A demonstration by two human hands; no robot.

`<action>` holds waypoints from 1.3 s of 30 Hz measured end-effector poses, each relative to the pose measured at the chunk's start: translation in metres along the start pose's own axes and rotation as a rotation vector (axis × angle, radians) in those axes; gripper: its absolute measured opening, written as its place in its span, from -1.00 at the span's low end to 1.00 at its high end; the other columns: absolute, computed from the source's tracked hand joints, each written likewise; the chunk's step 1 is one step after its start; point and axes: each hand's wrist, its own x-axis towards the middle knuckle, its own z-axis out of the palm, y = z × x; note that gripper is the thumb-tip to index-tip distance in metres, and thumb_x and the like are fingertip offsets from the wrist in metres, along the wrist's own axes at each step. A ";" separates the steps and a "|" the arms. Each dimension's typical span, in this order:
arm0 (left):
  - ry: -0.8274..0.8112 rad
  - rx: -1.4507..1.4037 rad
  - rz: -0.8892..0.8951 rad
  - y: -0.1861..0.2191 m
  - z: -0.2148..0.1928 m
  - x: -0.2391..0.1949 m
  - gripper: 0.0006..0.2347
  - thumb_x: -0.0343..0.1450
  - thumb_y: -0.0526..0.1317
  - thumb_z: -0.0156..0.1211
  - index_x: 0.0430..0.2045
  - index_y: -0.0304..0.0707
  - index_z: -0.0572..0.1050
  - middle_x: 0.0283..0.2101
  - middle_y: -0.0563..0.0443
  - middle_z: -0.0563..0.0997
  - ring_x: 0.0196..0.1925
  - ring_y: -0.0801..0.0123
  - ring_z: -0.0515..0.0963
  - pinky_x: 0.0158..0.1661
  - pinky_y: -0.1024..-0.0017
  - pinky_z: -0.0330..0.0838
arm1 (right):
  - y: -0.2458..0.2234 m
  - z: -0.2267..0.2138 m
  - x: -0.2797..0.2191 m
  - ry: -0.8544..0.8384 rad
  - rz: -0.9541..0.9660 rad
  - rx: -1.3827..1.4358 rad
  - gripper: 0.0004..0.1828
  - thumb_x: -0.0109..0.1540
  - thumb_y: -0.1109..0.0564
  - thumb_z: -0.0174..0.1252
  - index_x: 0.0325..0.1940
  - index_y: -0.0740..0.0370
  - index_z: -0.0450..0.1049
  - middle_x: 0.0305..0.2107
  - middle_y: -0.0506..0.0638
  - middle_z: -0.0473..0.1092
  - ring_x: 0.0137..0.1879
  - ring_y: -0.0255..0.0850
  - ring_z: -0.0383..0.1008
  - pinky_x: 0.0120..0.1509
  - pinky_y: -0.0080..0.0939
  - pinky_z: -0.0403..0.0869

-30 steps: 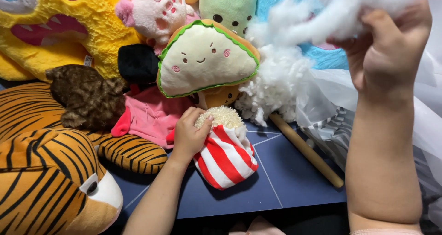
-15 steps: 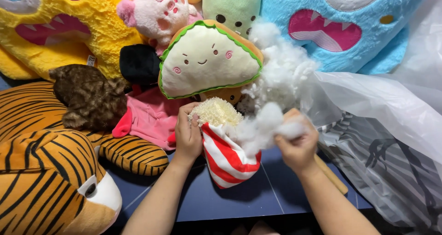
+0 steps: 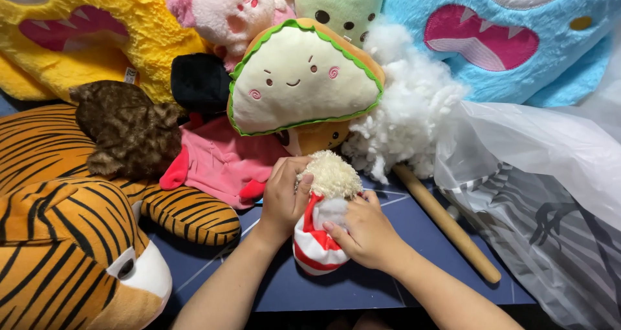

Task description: Stuffing a popcorn-shaped plushie with white fiberfill using hands and a cardboard tube for packing.

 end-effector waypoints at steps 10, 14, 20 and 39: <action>-0.062 0.012 -0.143 -0.013 -0.008 0.000 -0.79 0.52 -0.08 0.13 -0.29 -0.25 0.39 -0.22 -0.18 0.61 -0.20 -0.12 0.59 -0.15 0.11 0.46 | 0.011 -0.016 0.010 0.141 0.213 0.210 -0.80 0.08 0.14 0.39 -0.27 0.22 0.56 -0.46 0.13 0.46 -0.30 0.12 0.52 -0.15 0.06 0.50; -0.132 -0.017 -0.286 -0.002 -0.011 0.007 -0.53 0.36 0.02 0.34 0.03 -0.29 0.42 -0.04 -0.30 0.58 0.03 -0.26 0.58 0.07 -0.06 0.42 | 0.022 -0.014 0.004 0.414 0.078 0.212 -0.94 0.15 0.11 0.40 -0.32 0.06 0.64 -0.55 -0.15 0.47 -0.38 -0.17 0.51 -0.16 -0.23 0.51; -0.256 0.030 -0.260 -0.001 -0.009 0.009 -0.65 0.40 -0.07 0.25 0.02 -0.23 0.57 -0.11 -0.07 0.49 0.00 0.18 0.55 0.01 0.28 0.45 | -0.010 -0.017 0.011 -0.347 0.120 0.228 -0.31 0.13 -0.47 0.12 -0.05 0.16 0.44 -0.22 -0.02 0.41 0.07 -0.06 0.42 0.51 0.44 -0.22; -0.239 -0.094 -0.261 0.003 -0.016 0.009 -0.58 0.41 -0.05 -0.05 0.10 -0.25 0.48 0.04 -0.12 0.58 0.10 0.14 0.58 0.06 0.24 0.47 | -0.006 -0.089 -0.120 0.250 0.485 -0.090 -0.68 0.19 0.09 0.19 0.03 0.04 0.58 0.16 -0.03 0.46 0.19 -0.28 0.50 -0.69 -0.42 0.45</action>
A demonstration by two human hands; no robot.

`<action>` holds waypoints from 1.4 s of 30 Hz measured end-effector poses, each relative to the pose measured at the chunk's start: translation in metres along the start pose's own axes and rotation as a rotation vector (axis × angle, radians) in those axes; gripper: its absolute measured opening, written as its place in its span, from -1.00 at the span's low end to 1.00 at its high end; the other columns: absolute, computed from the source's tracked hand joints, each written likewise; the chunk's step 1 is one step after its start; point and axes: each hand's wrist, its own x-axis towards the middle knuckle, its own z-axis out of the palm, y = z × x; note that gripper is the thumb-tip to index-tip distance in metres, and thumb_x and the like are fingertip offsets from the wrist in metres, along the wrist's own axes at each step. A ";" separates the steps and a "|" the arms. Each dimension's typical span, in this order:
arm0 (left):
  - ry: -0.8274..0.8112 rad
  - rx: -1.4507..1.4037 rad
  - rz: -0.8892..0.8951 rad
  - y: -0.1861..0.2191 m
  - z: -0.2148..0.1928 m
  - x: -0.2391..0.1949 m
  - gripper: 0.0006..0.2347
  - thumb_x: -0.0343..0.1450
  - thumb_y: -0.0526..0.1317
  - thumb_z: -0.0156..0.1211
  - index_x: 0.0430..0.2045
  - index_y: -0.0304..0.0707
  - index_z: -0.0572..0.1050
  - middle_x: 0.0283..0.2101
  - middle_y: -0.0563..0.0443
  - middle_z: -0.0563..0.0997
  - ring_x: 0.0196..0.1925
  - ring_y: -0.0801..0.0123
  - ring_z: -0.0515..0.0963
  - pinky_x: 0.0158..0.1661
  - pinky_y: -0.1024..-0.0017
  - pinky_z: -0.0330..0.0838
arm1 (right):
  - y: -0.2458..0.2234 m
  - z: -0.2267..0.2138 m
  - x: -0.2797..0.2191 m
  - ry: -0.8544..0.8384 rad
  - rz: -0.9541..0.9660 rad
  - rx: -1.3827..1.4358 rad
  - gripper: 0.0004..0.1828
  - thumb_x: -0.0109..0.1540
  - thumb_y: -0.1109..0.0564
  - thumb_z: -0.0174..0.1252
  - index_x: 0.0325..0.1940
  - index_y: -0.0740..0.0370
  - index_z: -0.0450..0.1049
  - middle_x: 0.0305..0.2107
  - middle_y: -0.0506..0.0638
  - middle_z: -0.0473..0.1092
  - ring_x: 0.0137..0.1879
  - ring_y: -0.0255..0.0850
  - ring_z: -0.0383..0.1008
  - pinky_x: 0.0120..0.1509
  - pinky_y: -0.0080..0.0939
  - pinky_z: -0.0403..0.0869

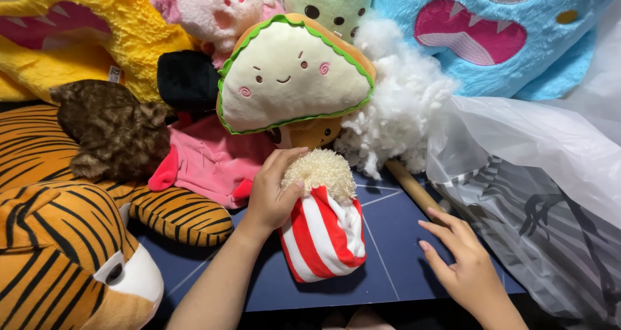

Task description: Stuffing a popcorn-shaped plushie with white fiberfill using hands and a cardboard tube for packing.

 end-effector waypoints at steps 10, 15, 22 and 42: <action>0.296 0.304 0.270 0.052 0.006 -0.021 -0.83 0.28 -0.26 0.23 -0.29 -0.19 0.55 -0.18 -0.06 0.50 -0.10 0.07 0.47 -0.05 0.14 0.33 | 0.042 -0.013 -0.038 -0.072 0.105 -0.346 -0.40 0.16 0.03 0.26 0.32 -0.07 0.43 0.18 -0.10 0.41 0.18 -0.08 0.38 0.31 -0.02 0.41; -0.018 0.514 -0.108 0.073 0.035 -0.070 -0.51 0.27 0.21 0.26 0.00 0.04 0.55 0.17 0.01 0.44 0.29 0.02 0.31 0.14 -0.05 0.14 | 0.035 -0.026 -0.035 -0.402 0.389 -0.467 -0.27 0.21 -0.16 0.14 0.49 -0.35 0.17 -0.02 -0.27 0.41 0.20 -0.28 0.38 0.12 -0.11 0.54; -0.345 0.367 0.021 0.045 0.026 -0.072 -0.41 0.37 0.07 0.19 0.32 -0.03 0.32 0.46 -0.16 0.19 0.54 -0.18 0.00 0.31 -0.33 -0.07 | 0.033 -0.045 -0.028 -0.333 0.280 -0.057 -0.49 0.12 -0.05 0.32 0.18 -0.23 0.60 -0.10 -0.30 0.64 -0.37 -0.34 0.52 -0.24 -0.35 0.47; -0.011 0.235 -0.299 0.053 0.032 -0.122 -0.25 0.41 0.14 0.13 0.44 -0.21 0.01 0.51 -0.24 0.09 0.51 -0.02 0.17 0.32 -0.08 0.09 | 0.022 -0.059 0.011 -0.702 0.175 0.249 -0.49 0.15 -0.03 0.31 0.21 -0.11 0.67 -0.15 -0.21 0.73 -0.31 -0.41 0.59 -0.22 -0.40 0.51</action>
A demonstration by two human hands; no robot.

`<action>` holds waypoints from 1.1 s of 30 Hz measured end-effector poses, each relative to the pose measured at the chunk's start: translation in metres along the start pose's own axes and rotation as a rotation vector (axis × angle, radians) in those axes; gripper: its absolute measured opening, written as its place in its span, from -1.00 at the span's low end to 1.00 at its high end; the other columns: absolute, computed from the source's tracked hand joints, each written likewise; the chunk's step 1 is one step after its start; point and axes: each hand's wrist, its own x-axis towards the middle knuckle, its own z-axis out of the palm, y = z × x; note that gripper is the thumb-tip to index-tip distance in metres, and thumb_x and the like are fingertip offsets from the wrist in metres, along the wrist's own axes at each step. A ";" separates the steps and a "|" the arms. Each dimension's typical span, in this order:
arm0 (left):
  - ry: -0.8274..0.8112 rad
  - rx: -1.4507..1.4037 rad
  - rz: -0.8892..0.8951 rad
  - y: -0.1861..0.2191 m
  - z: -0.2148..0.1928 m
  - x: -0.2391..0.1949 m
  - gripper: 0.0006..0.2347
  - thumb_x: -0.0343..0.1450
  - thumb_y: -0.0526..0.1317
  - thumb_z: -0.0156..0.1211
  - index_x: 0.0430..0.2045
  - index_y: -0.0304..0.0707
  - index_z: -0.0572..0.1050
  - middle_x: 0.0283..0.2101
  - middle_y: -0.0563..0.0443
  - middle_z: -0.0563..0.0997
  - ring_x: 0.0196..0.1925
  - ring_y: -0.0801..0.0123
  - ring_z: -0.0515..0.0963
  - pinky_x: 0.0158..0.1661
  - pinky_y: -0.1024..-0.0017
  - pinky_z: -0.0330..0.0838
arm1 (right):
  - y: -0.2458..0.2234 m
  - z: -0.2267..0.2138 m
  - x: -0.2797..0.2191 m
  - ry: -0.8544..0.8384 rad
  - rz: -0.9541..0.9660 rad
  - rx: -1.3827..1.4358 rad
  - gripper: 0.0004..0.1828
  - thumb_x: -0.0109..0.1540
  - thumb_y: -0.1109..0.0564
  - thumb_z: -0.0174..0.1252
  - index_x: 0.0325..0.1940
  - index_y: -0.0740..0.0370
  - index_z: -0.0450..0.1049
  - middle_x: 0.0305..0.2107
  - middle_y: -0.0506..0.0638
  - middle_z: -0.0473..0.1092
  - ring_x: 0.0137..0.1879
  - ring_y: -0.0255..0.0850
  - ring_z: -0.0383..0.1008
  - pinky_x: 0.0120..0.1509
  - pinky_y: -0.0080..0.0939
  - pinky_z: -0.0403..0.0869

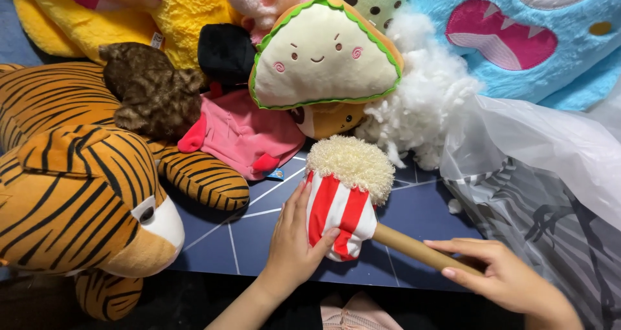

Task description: Stuffing a popcorn-shaped plushie with white fiberfill using hands and a cardboard tube for packing.

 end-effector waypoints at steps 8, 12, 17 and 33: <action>-0.121 -0.115 0.116 0.001 -0.002 0.005 -0.20 0.35 0.12 0.26 0.44 -0.18 0.02 0.48 -0.24 0.14 0.49 -0.02 0.20 0.28 0.06 0.26 | -0.009 0.004 0.023 -0.141 -0.206 -0.201 -0.52 0.21 -0.14 0.29 0.21 -0.11 0.66 -0.50 -0.15 0.48 -0.49 -0.31 0.41 -0.33 -0.34 0.38; -0.092 -0.081 0.137 0.001 0.001 0.004 -0.21 0.36 0.07 0.29 0.44 -0.18 0.00 0.49 -0.23 0.12 0.48 -0.03 0.21 0.30 0.07 0.23 | -0.023 0.045 0.030 -0.053 -0.233 -0.101 -0.55 0.20 0.00 0.31 0.20 -0.05 0.65 -0.42 -0.11 0.54 -0.43 -0.29 0.44 -0.28 -0.34 0.39; -0.033 0.049 0.251 -0.008 0.013 0.003 -0.30 0.48 -0.15 0.14 0.48 -0.19 -0.12 0.53 -0.43 -0.07 0.55 -0.33 -0.02 0.43 -0.10 0.00 | -0.023 0.097 0.032 0.275 -0.154 -0.042 -0.56 0.22 -0.01 0.25 0.18 0.05 0.62 -0.40 -0.13 0.51 -0.39 -0.33 0.42 -0.24 -0.34 0.37; 0.013 -0.063 0.024 -0.006 0.005 0.003 -0.27 0.45 0.10 0.12 0.45 -0.24 -0.02 0.51 -0.29 0.07 0.49 -0.08 0.19 0.31 0.03 0.21 | 0.003 0.011 0.012 -0.032 0.116 -0.049 -0.55 0.07 0.00 0.49 0.07 -0.08 0.83 -0.47 -0.14 0.58 -0.46 -0.32 0.41 -0.33 -0.37 0.33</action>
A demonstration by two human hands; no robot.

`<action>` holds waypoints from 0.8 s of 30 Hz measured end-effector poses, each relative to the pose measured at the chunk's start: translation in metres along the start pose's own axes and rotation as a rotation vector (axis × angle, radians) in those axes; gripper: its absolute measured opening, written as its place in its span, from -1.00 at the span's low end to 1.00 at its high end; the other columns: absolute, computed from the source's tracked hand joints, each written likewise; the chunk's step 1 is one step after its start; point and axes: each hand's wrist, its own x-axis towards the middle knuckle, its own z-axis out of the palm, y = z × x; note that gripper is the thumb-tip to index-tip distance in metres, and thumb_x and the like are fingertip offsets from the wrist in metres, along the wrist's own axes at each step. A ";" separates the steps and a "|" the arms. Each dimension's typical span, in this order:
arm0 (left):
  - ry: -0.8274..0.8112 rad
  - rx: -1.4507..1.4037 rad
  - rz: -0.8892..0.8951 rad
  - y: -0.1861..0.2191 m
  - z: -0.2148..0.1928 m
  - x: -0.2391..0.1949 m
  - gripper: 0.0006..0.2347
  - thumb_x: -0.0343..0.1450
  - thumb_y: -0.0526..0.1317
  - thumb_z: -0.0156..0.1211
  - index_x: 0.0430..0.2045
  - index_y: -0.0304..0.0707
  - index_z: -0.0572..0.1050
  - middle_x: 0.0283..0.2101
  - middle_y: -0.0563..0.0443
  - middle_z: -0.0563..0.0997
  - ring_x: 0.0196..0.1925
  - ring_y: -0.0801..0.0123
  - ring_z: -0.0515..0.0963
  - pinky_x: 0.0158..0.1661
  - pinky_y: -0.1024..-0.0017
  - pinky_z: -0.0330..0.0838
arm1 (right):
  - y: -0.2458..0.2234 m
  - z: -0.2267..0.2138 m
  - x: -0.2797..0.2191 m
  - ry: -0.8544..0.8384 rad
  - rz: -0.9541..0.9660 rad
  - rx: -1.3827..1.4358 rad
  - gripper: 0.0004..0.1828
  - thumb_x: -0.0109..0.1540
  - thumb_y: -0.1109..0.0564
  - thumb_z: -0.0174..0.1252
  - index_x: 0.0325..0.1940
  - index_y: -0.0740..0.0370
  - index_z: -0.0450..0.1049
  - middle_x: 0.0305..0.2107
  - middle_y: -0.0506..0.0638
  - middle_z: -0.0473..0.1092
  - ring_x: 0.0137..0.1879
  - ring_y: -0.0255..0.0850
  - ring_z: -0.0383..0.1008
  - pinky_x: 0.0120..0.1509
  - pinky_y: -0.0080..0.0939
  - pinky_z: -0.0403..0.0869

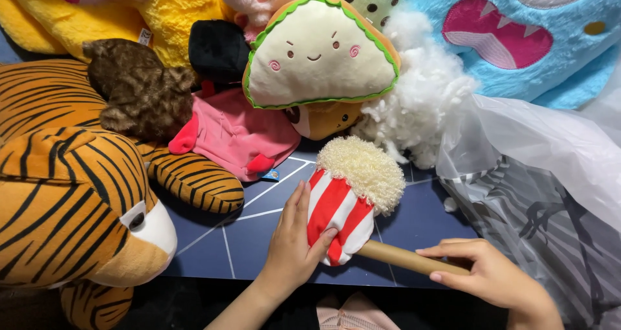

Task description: Stuffing a popcorn-shaped plushie with white fiberfill using hands and a cardboard tube for packing.

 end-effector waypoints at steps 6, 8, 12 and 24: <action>-0.119 0.088 0.065 -0.002 0.001 0.002 -0.31 0.52 0.02 0.01 0.46 -0.36 -0.14 0.55 -0.36 -0.11 0.55 -0.16 0.03 0.34 0.03 0.13 | -0.033 0.055 0.019 0.033 -0.334 -0.025 -0.56 0.16 -0.06 0.36 0.12 -0.01 0.67 -0.35 -0.09 0.61 -0.34 -0.28 0.57 -0.21 -0.33 0.47; -0.084 0.103 0.051 -0.003 0.002 0.002 -0.32 0.53 0.01 -0.02 0.46 -0.36 -0.15 0.54 -0.43 -0.13 0.55 -0.23 0.01 0.36 0.02 0.09 | -0.042 0.076 0.017 0.128 -0.229 -0.001 -0.56 0.19 -0.02 0.31 0.16 -0.04 0.65 -0.34 -0.17 0.55 -0.38 -0.32 0.47 -0.23 -0.34 0.41; -0.076 0.147 0.057 -0.007 0.011 0.001 -0.34 0.54 -0.05 -0.02 0.46 -0.40 -0.16 0.54 -0.47 -0.18 0.56 -0.27 -0.05 0.38 0.01 0.06 | -0.041 0.104 0.020 0.289 -0.297 0.016 -0.57 0.23 -0.05 0.24 0.15 0.09 0.62 -0.39 -0.11 0.51 -0.38 -0.31 0.44 -0.26 -0.33 0.40; -0.061 0.335 0.119 -0.009 0.017 -0.002 -0.25 0.39 -0.30 0.03 0.48 -0.40 -0.23 0.53 -0.58 -0.29 0.57 -0.37 -0.15 0.38 0.02 0.06 | -0.072 0.106 0.061 0.521 -0.297 -0.082 -0.54 0.25 0.02 0.21 0.25 0.00 0.53 -0.33 -0.14 0.49 -0.31 -0.28 0.51 -0.20 -0.28 0.47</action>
